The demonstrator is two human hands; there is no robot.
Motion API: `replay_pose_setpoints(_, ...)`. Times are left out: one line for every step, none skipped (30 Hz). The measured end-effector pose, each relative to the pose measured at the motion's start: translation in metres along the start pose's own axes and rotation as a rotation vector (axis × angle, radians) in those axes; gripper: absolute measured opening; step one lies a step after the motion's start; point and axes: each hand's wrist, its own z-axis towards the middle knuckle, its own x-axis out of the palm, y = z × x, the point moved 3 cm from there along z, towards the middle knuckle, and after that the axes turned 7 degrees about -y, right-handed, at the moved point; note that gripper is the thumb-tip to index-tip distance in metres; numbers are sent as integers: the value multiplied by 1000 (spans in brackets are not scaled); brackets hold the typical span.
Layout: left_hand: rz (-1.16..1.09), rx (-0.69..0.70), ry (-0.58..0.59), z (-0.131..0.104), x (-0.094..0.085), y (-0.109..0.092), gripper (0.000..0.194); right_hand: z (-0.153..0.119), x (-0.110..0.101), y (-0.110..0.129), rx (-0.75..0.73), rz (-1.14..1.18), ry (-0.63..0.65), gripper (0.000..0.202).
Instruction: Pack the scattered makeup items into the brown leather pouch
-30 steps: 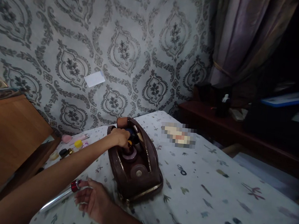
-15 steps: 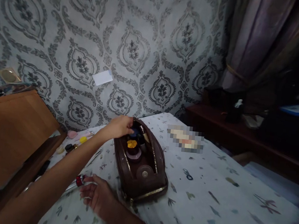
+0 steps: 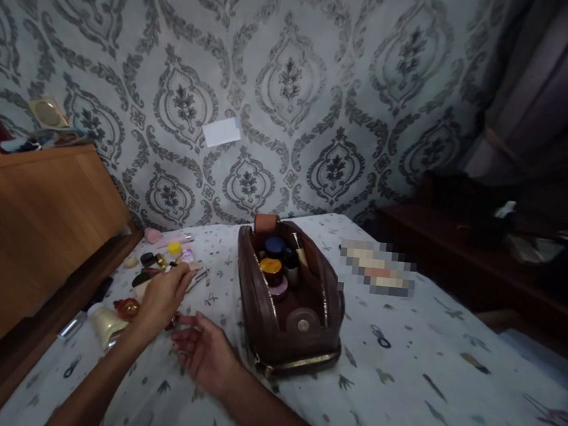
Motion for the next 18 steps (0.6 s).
replay_pose_setpoints(-20,-6,-10,-5,3,8,33,0,0,0,-4,0,6,37)
replay_pose_setpoints(-38,-10,-22,-11,7,15,36,0,-1,0,-5,-3,11,37)
replay_pose_setpoints(-55,-16,-32,-16,11,22,38,0,-1,-1,-9,-5,16,38)
replay_pose_setpoints(-70,-28,-37,-21,16,27,39,1,-2,-1,-12,-5,20,39)
replay_pose_setpoints(-82,-45,-36,-25,20,32,40,1,-3,-1,-14,-3,23,38)
replay_pose_setpoints(-94,-68,-30,-30,25,36,40,2,-4,-1,-14,-2,25,37)
replay_pose_setpoints(-105,-93,-22,-33,30,39,39,3,-5,-1,-13,-1,28,36)
replay_pose_setpoints(-118,-113,-16,-37,35,42,38,4,-6,-2,-11,-1,33,35)
replay_pose_setpoints(-131,-130,-19,-40,38,44,37,5,-6,-2,-11,-3,41,33)
replay_pose_setpoints(-145,-143,-27,-43,41,46,36,5,-7,-2,-12,-6,49,33)
replay_pose_setpoints(-159,-154,-40,-45,44,48,35,6,-8,-1,-16,-7,55,33)
replay_pose_setpoints(-175,-163,-61,-47,45,50,35,6,-8,-1,-21,-6,55,33)
replay_pose_setpoints(-193,-170,-81,-49,47,52,34,6,-8,-1,-25,-3,52,32)
replay_pose_setpoints(-209,-176,-97,-51,48,53,34,6,-8,0,-26,1,45,32)
replay_pose_setpoints(-221,-179,-106,-53,48,54,34,6,-8,0,-27,4,37,31)
replay_pose_setpoints(-232,-171,-108,-55,49,55,34,6,-8,1,-28,7,29,30)
replay_pose_setpoints(-238,-154,-105,-57,50,55,34,5,-7,1,-29,8,25,29)
replay_pose_setpoints(-237,-132,-95,-60,50,55,34,5,-6,2,-31,7,21,29)
